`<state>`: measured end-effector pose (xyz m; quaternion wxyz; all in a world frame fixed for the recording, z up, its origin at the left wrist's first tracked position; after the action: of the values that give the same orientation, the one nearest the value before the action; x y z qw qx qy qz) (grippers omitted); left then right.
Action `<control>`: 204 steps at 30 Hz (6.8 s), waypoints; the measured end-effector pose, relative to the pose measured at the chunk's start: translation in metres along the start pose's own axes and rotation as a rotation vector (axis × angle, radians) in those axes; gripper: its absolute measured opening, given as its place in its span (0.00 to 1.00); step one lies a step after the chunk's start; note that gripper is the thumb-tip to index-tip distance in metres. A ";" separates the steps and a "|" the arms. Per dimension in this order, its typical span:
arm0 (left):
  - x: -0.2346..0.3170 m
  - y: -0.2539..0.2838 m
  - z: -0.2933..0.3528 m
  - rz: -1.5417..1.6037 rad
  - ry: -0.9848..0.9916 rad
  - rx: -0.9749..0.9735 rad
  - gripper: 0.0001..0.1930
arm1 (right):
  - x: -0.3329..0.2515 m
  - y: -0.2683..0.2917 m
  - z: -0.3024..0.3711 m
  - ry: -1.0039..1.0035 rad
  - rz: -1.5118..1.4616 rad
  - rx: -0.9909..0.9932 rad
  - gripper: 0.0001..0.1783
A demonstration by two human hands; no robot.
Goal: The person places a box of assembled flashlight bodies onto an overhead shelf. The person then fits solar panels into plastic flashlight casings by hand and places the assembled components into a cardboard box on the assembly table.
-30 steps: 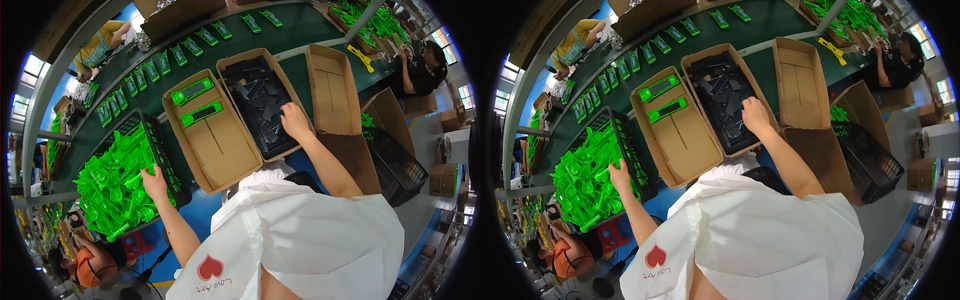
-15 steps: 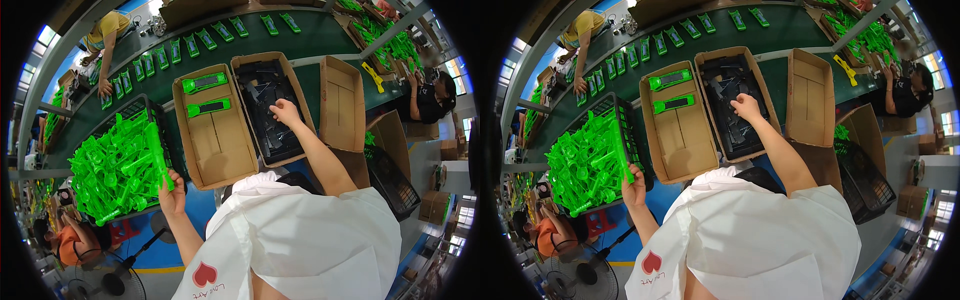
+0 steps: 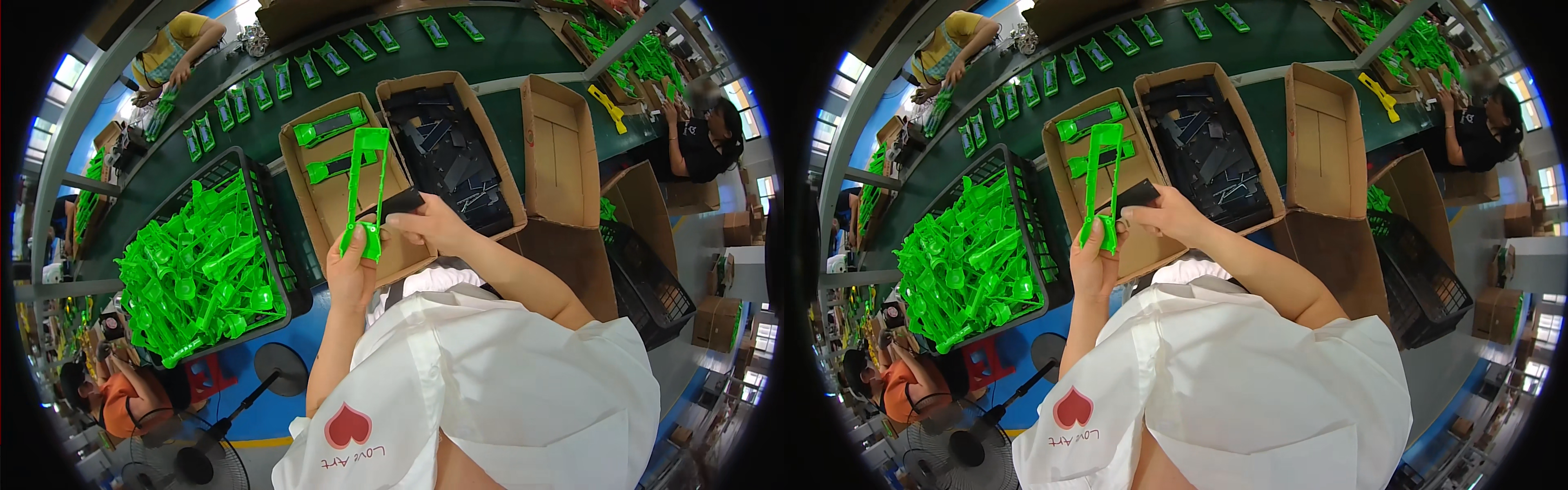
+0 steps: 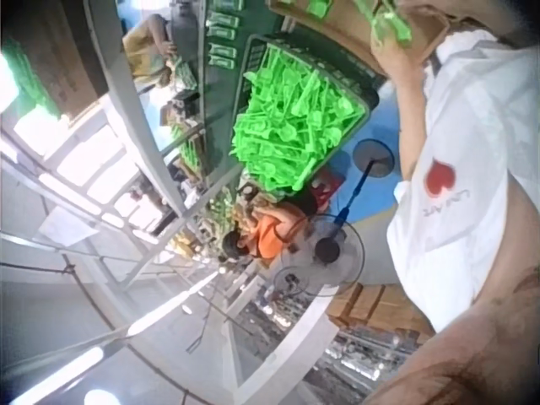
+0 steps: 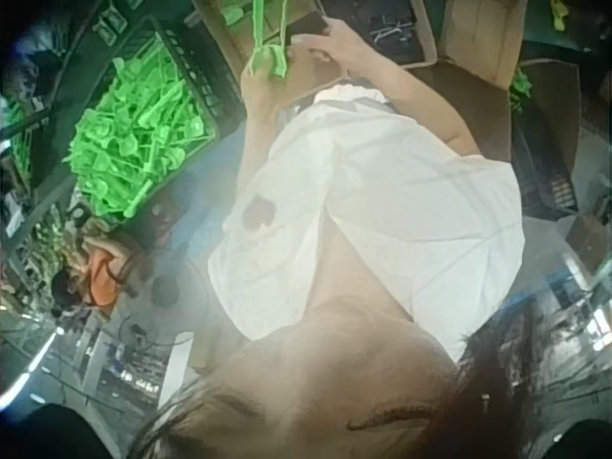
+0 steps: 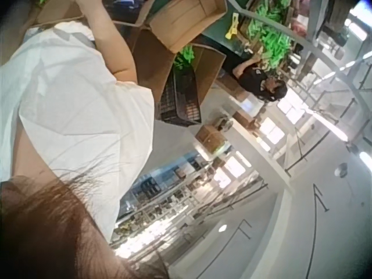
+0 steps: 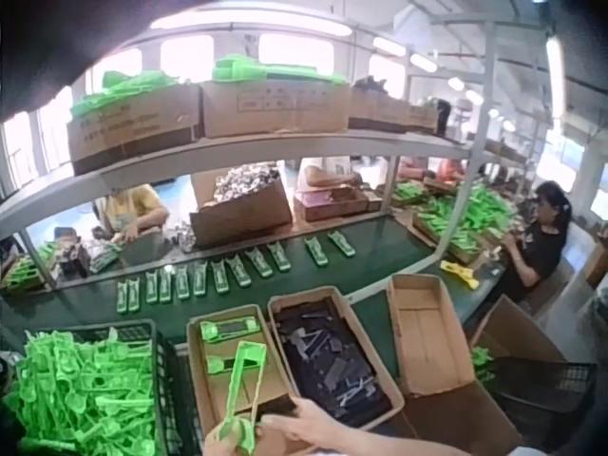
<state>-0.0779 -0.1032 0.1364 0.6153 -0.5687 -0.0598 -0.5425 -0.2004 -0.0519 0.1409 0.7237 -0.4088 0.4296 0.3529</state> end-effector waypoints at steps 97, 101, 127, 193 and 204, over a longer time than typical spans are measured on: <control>0.106 0.078 -0.081 -1.588 -1.185 0.563 0.12 | 0.030 0.175 -0.029 0.241 0.920 0.665 0.14; 0.165 0.141 -0.045 -2.042 -0.845 0.833 0.17 | 0.050 0.172 -0.019 0.098 0.740 0.577 0.16; 0.062 0.091 0.001 -0.553 -0.081 0.221 0.10 | -0.022 0.012 -0.001 -0.027 0.436 0.016 0.12; 0.014 0.085 0.000 -0.610 0.062 0.014 0.08 | 0.007 0.004 -0.019 0.005 0.967 0.004 0.18; 0.004 0.022 -0.022 -1.914 -0.217 -0.051 0.14 | 0.026 0.015 -0.018 0.131 1.061 0.119 0.15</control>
<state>-0.0716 -0.1276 0.1175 -0.1091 -0.3392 -0.5432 -0.7603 -0.2100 -0.0579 0.1075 0.4395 -0.1149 0.6407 0.6190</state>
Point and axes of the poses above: each hand's wrist, its own z-axis away from the middle knuckle, its own y-axis out of the back of the hand, x = y × z, the point moved 5 cm from there along -z, towards the middle knuckle, and after that the axes turned 11 degrees about x, right-handed, at the moved point
